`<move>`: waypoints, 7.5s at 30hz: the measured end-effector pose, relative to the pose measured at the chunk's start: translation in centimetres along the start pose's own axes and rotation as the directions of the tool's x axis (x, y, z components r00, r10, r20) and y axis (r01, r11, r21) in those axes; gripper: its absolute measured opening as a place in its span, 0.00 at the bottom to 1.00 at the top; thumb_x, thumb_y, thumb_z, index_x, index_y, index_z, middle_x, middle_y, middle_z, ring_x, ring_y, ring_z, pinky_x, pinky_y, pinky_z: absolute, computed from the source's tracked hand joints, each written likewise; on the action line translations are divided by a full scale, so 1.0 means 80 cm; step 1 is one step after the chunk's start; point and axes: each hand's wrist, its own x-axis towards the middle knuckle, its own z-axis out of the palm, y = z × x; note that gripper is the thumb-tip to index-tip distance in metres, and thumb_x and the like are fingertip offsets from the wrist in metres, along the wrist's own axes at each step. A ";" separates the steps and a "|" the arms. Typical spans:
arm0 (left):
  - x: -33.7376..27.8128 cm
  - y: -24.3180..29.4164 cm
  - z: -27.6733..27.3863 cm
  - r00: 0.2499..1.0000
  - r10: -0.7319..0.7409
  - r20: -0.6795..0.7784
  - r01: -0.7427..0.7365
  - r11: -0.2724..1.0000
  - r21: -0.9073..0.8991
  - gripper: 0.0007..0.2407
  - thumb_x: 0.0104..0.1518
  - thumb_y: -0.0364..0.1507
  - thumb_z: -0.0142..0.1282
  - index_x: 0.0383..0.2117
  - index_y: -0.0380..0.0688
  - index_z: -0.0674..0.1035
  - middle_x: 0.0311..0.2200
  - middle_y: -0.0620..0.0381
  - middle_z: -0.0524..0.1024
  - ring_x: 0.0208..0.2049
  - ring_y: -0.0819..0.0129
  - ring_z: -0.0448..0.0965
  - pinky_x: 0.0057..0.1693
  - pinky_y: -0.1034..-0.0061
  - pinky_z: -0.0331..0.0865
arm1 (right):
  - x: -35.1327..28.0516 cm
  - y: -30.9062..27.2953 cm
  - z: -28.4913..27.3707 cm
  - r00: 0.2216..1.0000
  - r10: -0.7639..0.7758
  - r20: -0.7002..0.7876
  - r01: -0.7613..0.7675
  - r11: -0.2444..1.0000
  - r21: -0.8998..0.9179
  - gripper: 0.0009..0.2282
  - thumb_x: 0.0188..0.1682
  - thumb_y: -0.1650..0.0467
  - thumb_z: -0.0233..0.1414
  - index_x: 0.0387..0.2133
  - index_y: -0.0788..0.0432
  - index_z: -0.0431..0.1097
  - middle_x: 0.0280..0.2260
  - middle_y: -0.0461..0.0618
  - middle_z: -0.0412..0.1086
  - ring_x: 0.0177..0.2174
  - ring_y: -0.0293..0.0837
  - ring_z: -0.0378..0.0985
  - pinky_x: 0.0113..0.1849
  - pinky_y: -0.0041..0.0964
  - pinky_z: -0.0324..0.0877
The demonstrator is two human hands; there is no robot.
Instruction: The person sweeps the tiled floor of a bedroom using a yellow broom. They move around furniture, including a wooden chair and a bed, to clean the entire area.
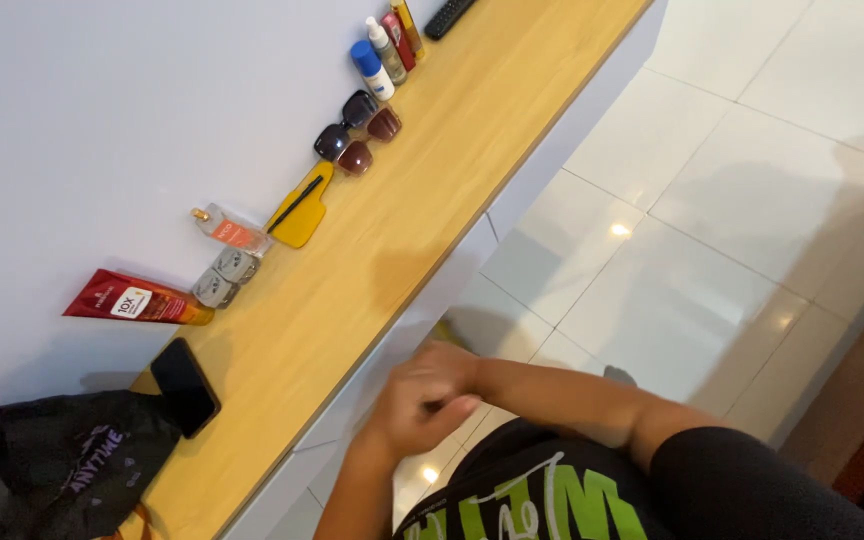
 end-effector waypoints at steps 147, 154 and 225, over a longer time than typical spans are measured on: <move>-0.062 0.090 0.338 -0.234 0.700 0.675 0.502 0.681 -0.533 0.21 0.61 0.29 0.59 0.11 0.44 0.62 0.12 0.57 0.60 0.17 0.73 0.56 0.27 0.74 0.52 | -0.267 -0.338 0.226 -0.742 0.064 -0.668 -0.487 0.634 0.601 0.11 0.46 0.71 0.56 0.42 0.61 0.69 0.39 0.55 0.74 0.41 0.50 0.78 0.43 0.43 0.72; -0.077 0.078 0.326 -0.251 0.655 0.713 0.254 0.755 -0.605 0.19 0.60 0.27 0.59 0.13 0.37 0.63 0.15 0.57 0.58 0.21 0.72 0.55 0.29 0.73 0.54 | -0.281 -0.296 0.246 -0.873 0.275 -0.402 -0.323 0.291 0.901 0.09 0.47 0.69 0.48 0.39 0.54 0.72 0.40 0.58 0.77 0.43 0.60 0.77 0.41 0.46 0.70; 0.338 -0.195 0.352 0.092 0.335 0.938 -0.406 0.873 -0.271 0.17 0.55 0.39 0.59 0.12 0.45 0.74 0.15 0.53 0.73 0.20 0.53 0.73 0.33 0.59 0.65 | -0.353 0.095 -0.237 -0.026 0.477 -0.879 -0.872 0.419 0.253 0.04 0.44 0.68 0.51 0.29 0.54 0.72 0.29 0.50 0.75 0.32 0.53 0.76 0.33 0.48 0.70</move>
